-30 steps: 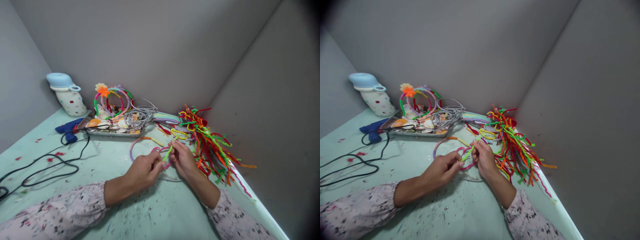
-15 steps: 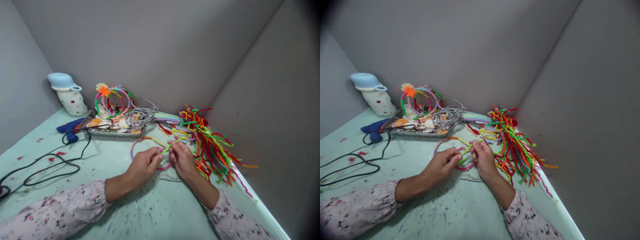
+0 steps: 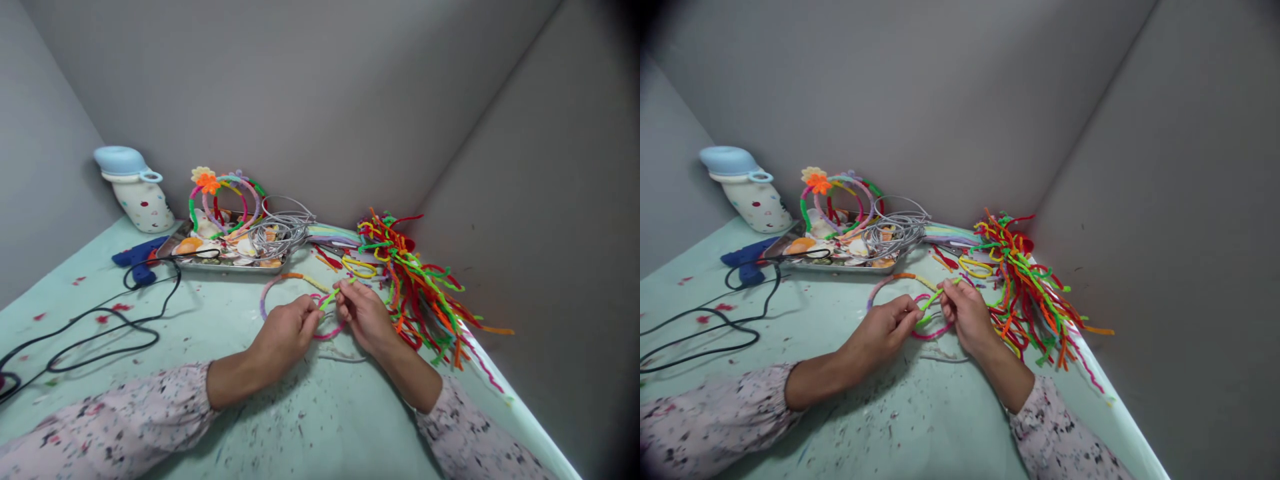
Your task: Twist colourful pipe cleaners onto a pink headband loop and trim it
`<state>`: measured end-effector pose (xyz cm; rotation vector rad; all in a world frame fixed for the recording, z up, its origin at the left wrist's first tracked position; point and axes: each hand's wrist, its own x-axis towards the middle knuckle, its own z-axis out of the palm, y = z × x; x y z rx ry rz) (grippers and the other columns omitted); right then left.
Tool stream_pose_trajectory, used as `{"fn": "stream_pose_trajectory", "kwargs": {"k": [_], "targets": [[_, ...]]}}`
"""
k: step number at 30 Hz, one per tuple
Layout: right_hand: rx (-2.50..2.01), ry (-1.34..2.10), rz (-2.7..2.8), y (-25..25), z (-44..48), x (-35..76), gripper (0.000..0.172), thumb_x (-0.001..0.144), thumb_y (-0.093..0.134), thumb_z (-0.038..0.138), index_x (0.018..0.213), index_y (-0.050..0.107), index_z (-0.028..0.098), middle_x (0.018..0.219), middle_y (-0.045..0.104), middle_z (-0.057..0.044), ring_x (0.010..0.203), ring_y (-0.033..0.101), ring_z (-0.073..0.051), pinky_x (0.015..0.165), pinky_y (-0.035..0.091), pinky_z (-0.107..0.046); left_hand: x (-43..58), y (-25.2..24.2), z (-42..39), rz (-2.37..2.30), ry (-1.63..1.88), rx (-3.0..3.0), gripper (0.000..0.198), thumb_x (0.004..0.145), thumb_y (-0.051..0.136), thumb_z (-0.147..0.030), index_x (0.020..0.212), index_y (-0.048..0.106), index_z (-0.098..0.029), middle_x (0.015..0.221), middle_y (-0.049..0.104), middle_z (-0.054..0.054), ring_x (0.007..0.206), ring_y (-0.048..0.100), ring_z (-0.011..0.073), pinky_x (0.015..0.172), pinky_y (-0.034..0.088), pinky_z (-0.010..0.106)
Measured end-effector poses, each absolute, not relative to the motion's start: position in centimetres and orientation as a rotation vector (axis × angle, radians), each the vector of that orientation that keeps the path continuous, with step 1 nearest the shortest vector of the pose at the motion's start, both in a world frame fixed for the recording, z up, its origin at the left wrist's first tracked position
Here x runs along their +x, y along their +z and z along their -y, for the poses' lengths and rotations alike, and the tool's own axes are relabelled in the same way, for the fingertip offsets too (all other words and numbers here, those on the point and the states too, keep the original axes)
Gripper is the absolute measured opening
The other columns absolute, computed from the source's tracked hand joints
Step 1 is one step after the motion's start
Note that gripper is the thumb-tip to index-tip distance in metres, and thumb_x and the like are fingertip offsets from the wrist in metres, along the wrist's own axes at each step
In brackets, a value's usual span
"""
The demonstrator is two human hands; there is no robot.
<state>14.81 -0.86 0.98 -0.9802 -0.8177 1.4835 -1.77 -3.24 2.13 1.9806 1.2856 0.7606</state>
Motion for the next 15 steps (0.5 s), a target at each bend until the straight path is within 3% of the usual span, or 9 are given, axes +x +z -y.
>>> {"fn": "stream_pose_trajectory", "kwargs": {"k": [4,15], "targets": [[-0.896,1.402,0.781,0.77,0.52,15.27,0.028,0.076,0.070,0.042,0.089,0.069,0.017,0.061,0.056,0.004,0.043,0.043,-0.004,0.037,0.028,-0.017,-1.82,2.01,3.04,-1.256,0.787,1.904,0.021,0.089,0.043,-0.029,0.075,0.053,-0.017,0.060,0.051,-0.003,0.054,0.042,0.0110,0.053,0.027,0.024],[-0.953,1.273,0.674,0.65,0.36,15.53,0.018,0.074,0.071,0.032,0.073,0.068,0.015,0.052,0.049,0.005,0.041,0.037,-0.002,0.036,0.024,-0.015,-1.46,2.21,3.79,-1.257,0.669,1.996,0.020,0.090,0.041,-0.031,0.077,0.051,-0.019,0.062,0.050,-0.002,0.057,0.043,0.0129,0.056,0.028,0.024]]}}
